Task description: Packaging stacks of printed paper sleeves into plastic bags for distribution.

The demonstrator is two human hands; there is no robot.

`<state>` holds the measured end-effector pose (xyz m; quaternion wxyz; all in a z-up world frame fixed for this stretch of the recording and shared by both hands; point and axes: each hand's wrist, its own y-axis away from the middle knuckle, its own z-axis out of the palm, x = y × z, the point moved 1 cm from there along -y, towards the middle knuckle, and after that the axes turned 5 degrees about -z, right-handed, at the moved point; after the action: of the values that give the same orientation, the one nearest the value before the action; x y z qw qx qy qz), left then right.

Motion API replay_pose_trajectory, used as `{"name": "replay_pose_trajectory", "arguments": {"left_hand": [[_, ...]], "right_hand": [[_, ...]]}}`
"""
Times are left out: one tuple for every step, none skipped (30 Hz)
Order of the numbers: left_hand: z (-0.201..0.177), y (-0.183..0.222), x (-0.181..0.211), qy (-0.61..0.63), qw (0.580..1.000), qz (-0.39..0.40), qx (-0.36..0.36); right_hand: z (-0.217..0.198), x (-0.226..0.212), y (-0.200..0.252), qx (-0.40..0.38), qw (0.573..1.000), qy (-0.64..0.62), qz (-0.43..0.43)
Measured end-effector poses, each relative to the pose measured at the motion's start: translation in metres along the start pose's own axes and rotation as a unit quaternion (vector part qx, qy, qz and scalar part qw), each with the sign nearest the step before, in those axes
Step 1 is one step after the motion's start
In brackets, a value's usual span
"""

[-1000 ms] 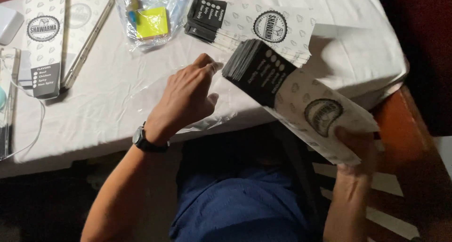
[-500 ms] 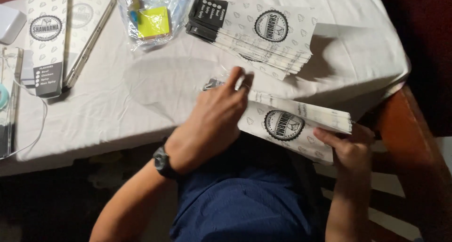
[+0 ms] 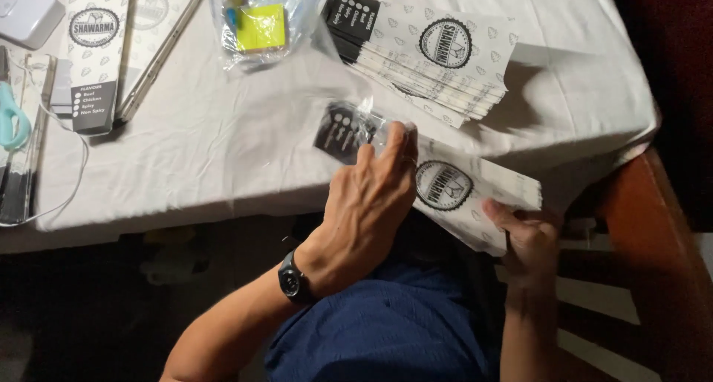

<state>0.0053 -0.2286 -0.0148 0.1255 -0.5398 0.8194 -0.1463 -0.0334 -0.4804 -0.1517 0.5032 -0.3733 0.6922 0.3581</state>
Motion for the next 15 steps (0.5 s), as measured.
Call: {"name": "replay_pose_trajectory", "arguments": {"left_hand": [[0.006,0.003,0.0,0.01,0.999,0.006,-0.03],[0.013,0.005,-0.001,0.018,0.998,0.013,-0.055],[0.014,0.007,-0.005,0.016,0.998,0.012,-0.052],[0.015,0.011,-0.008,0.014,1.0,0.017,0.014],[0.016,0.014,-0.01,0.012,0.996,0.022,0.08],[0.019,0.017,-0.014,0.012,0.997,0.022,0.08],[0.021,0.019,-0.018,-0.004,0.99,0.02,0.14],[0.022,0.022,-0.023,-0.021,0.979,0.018,0.2],[0.032,0.023,-0.024,-0.022,0.979,0.018,0.2],[0.042,0.026,-0.025,0.029,0.976,0.017,0.214],[0.052,0.029,-0.025,0.08,0.97,0.016,0.228],[0.054,0.029,-0.024,0.08,0.97,0.016,0.228],[0.056,0.029,-0.024,0.106,0.965,0.003,0.242],[0.058,0.028,-0.023,0.133,0.958,-0.008,0.256],[0.054,0.025,-0.023,0.134,0.957,-0.008,0.256]], "right_hand": [[-0.006,0.024,0.002,-0.017,0.999,-0.027,-0.034],[-0.01,0.046,0.002,-0.034,0.995,-0.057,-0.071],[-0.009,0.058,-0.01,-0.034,0.995,-0.059,-0.074],[-0.009,0.068,-0.02,-0.075,0.983,-0.063,-0.155],[-0.01,0.079,-0.03,-0.115,0.963,-0.066,-0.234],[-0.002,0.061,-0.025,-0.115,0.963,-0.065,-0.234],[0.006,0.044,-0.021,-0.16,0.945,-0.228,-0.171],[0.017,0.026,-0.017,-0.199,0.895,-0.385,-0.104],[0.024,0.009,-0.01,-0.2,0.895,-0.385,-0.104],[0.032,-0.007,-0.002,-0.247,0.766,-0.593,0.006],[0.039,-0.024,0.006,-0.276,0.582,-0.756,0.117],[0.041,-0.014,0.007,-0.276,0.582,-0.756,0.117],[0.04,-0.002,0.006,-0.215,0.831,-0.513,0.019],[0.039,0.008,0.005,-0.123,0.969,-0.2,-0.08],[0.032,0.007,0.009,-0.122,0.969,-0.198,-0.08]]}}
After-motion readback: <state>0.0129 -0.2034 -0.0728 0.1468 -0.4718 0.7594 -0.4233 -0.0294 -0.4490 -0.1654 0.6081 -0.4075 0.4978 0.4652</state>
